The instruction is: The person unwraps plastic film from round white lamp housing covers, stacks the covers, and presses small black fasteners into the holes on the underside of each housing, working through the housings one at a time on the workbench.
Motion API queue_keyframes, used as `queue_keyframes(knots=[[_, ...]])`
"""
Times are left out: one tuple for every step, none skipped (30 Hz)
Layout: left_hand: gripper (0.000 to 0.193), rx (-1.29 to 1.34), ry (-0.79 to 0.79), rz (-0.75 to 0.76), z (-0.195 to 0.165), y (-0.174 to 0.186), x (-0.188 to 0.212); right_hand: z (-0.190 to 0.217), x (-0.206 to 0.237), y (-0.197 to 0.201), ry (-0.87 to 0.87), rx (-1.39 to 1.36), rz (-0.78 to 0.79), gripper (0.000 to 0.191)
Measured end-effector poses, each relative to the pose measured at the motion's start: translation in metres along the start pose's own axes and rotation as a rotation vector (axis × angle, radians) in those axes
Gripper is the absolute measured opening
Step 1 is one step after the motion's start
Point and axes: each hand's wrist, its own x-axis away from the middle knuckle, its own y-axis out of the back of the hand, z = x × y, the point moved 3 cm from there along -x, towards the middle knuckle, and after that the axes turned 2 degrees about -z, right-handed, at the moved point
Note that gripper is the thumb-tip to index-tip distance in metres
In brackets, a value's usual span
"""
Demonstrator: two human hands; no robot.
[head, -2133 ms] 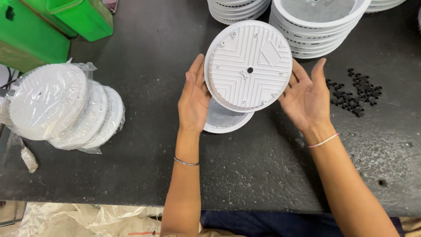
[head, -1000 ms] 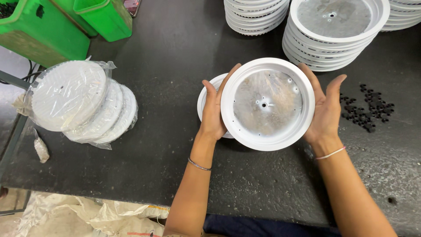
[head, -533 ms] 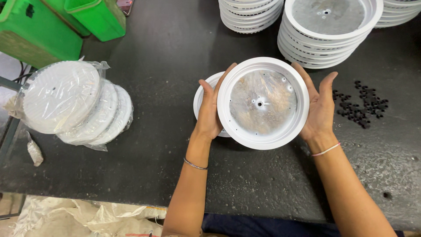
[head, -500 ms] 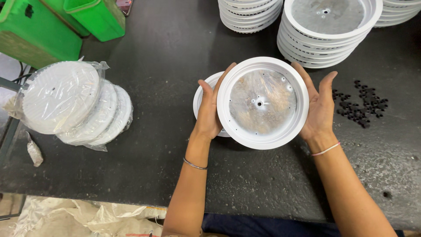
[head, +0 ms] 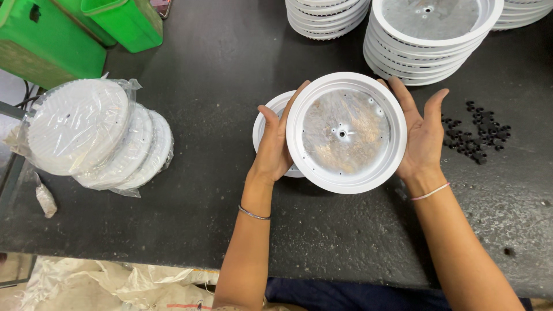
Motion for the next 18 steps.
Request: queue_keyframes(knots=[[0.105, -0.005, -0.001, -0.003, -0.0002, 0.0000, 0.0002, -0.0003, -0.0001, 0.0004, 0.001, -0.003, 0.003, 0.103], [0.105, -0.002, -0.005, 0.000, -0.0008, 0.0001, 0.0006, -0.0007, -0.0003, 0.0005, 0.001, -0.002, 0.006, 0.104], [0.105, 0.002, -0.009, 0.003, -0.0011, 0.0001, 0.0010, -0.0011, -0.0004, 0.0008, 0.000, 0.000, 0.010, 0.104], [0.105, 0.005, -0.013, 0.006, -0.0015, 0.0004, 0.0014, -0.0015, -0.0006, 0.0008, 0.000, 0.001, 0.013, 0.104], [0.105, 0.003, -0.010, 0.003, -0.0016, 0.0009, 0.0015, -0.0017, -0.0007, 0.0010, 0.000, 0.000, 0.014, 0.104], [0.106, 0.001, -0.007, 0.001, -0.0018, 0.0016, 0.0015, -0.0019, -0.0007, 0.0008, 0.000, 0.000, 0.014, 0.104], [0.106, 0.000, -0.002, -0.001, -0.0012, 0.0016, 0.0015, -0.0020, -0.0004, 0.0009, 0.000, -0.001, 0.013, 0.104], [0.106, 0.002, -0.001, -0.004, -0.0009, 0.0019, 0.0012, -0.0024, -0.0001, 0.0006, -0.001, 0.001, 0.008, 0.103], [0.106, 0.006, 0.001, -0.007, -0.0003, 0.0021, 0.0009, -0.0022, 0.0003, 0.0005, -0.001, 0.003, 0.003, 0.103], [0.106, 0.010, 0.003, -0.008, 0.0001, 0.0026, 0.0008, -0.0022, 0.0008, 0.0001, -0.001, 0.005, -0.004, 0.103], [0.106, 0.013, 0.004, -0.006, 0.0006, 0.0028, 0.0004, -0.0017, 0.0012, -0.0003, 0.006, 0.010, -0.004, 0.104], [0.106, 0.016, 0.004, -0.003, 0.0010, 0.0033, 0.0002, -0.0011, 0.0018, -0.0008, 0.012, 0.016, -0.004, 0.105], [0.105, 0.019, 0.005, -0.001, 0.0014, 0.0037, 0.0001, -0.0006, 0.0023, -0.0012, 0.018, 0.021, -0.004, 0.105], [0.106, 0.000, 0.008, -0.019, 0.0023, 0.0043, -0.0006, -0.0002, 0.0026, -0.0017, 0.016, 0.034, -0.006, 0.105], [0.106, -0.021, 0.010, -0.038, 0.0037, 0.0042, -0.0014, 0.0004, 0.0031, -0.0017, 0.014, 0.046, -0.008, 0.106], [0.106, -0.041, 0.013, -0.058, 0.0045, 0.0049, -0.0016, 0.0004, 0.0035, -0.0020, 0.011, 0.058, -0.009, 0.106], [0.106, -0.036, 0.011, -0.056, 0.0046, 0.0055, -0.0015, 0.0003, 0.0037, -0.0023, 0.006, 0.037, -0.001, 0.106], [0.106, -0.031, 0.010, -0.053, 0.0045, 0.0064, -0.0014, 0.0003, 0.0037, -0.0026, 0.000, 0.015, 0.007, 0.106]])
